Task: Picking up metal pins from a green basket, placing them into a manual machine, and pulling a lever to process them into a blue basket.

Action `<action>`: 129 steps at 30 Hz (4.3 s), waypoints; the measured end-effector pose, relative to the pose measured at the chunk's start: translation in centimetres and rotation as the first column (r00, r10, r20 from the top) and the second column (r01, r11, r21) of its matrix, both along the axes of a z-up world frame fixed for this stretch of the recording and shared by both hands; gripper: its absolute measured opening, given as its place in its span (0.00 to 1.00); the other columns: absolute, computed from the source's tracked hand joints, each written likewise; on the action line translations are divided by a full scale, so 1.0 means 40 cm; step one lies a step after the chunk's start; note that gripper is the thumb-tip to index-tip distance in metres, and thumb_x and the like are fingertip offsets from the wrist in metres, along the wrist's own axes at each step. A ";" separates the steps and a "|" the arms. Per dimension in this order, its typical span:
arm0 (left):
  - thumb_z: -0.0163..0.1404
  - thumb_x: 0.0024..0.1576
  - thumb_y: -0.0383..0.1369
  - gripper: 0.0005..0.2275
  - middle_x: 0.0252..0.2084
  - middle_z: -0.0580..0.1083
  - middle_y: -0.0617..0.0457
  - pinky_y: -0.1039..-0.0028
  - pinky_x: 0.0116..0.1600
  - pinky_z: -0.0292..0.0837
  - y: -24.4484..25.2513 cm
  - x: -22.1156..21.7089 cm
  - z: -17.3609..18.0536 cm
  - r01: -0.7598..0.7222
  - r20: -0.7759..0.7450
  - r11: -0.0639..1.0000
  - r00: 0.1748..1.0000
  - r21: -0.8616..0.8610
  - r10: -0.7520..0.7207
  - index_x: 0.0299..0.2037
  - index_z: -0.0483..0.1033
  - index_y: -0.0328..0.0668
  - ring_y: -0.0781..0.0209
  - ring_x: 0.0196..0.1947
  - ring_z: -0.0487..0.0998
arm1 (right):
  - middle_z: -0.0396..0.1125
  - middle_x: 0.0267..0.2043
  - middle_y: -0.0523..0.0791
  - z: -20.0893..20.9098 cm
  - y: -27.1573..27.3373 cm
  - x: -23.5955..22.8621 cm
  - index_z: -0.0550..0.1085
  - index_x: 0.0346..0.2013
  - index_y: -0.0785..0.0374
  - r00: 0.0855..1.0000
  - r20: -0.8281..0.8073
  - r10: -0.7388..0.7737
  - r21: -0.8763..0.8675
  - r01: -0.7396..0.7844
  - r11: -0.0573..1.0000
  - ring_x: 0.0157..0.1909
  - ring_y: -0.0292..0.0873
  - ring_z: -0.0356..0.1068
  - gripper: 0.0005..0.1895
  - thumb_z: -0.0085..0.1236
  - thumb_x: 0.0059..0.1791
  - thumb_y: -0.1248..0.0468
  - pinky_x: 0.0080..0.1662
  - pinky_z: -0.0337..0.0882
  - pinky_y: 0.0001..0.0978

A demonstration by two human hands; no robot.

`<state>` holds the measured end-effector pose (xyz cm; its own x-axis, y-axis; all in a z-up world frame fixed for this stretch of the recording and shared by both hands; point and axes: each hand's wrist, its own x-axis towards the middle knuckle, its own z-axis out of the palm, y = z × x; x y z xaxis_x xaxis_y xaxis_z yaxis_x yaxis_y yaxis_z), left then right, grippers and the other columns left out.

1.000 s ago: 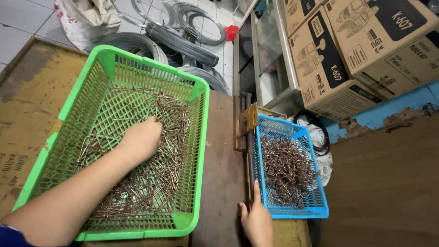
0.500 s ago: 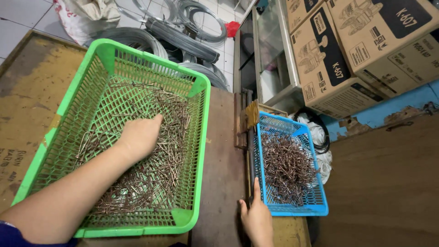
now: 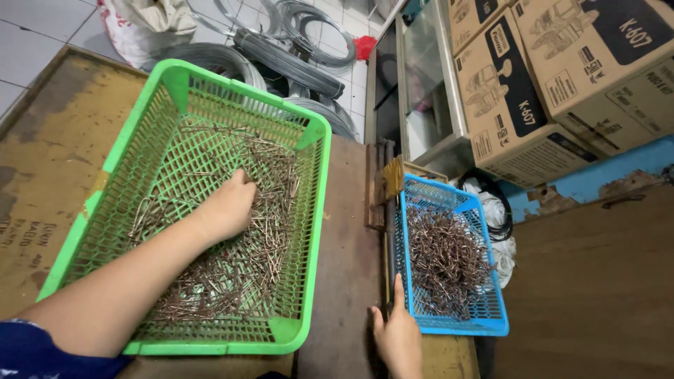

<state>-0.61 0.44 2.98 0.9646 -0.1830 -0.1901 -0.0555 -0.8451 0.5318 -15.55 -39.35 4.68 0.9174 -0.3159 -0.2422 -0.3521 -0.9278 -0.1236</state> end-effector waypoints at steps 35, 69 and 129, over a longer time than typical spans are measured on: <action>0.56 0.63 0.44 0.11 0.48 0.86 0.51 0.56 0.52 0.81 0.044 -0.001 -0.003 -0.060 -0.166 0.986 0.982 0.156 0.086 0.49 0.89 0.58 0.47 0.48 0.87 | 0.75 0.34 0.63 -0.021 0.002 -0.009 0.42 0.85 0.41 0.996 0.081 0.032 -0.071 -0.027 0.997 0.36 0.72 0.74 0.47 0.54 0.55 0.50 0.41 0.71 0.66; 0.54 0.63 0.43 0.13 0.51 0.86 0.49 0.55 0.57 0.80 0.034 0.002 -0.111 0.006 0.085 0.999 0.996 0.051 -0.011 0.56 0.85 0.63 0.41 0.51 0.86 | 0.72 0.30 0.62 0.033 -0.006 0.009 0.41 0.85 0.36 1.000 0.004 0.015 0.182 -0.016 0.983 0.38 0.74 0.71 0.50 0.59 0.54 0.55 0.42 0.66 0.59; 0.56 0.63 0.37 0.04 0.37 0.82 0.50 0.57 0.50 0.86 -0.595 0.446 -0.121 0.350 0.453 0.929 0.813 0.124 -0.367 0.41 0.80 0.50 0.48 0.44 0.87 | 0.73 0.56 0.68 0.244 0.017 0.027 0.43 0.84 0.37 0.987 -0.155 0.026 0.364 0.033 0.931 0.62 0.73 0.72 0.42 0.49 0.58 0.53 0.63 0.71 0.66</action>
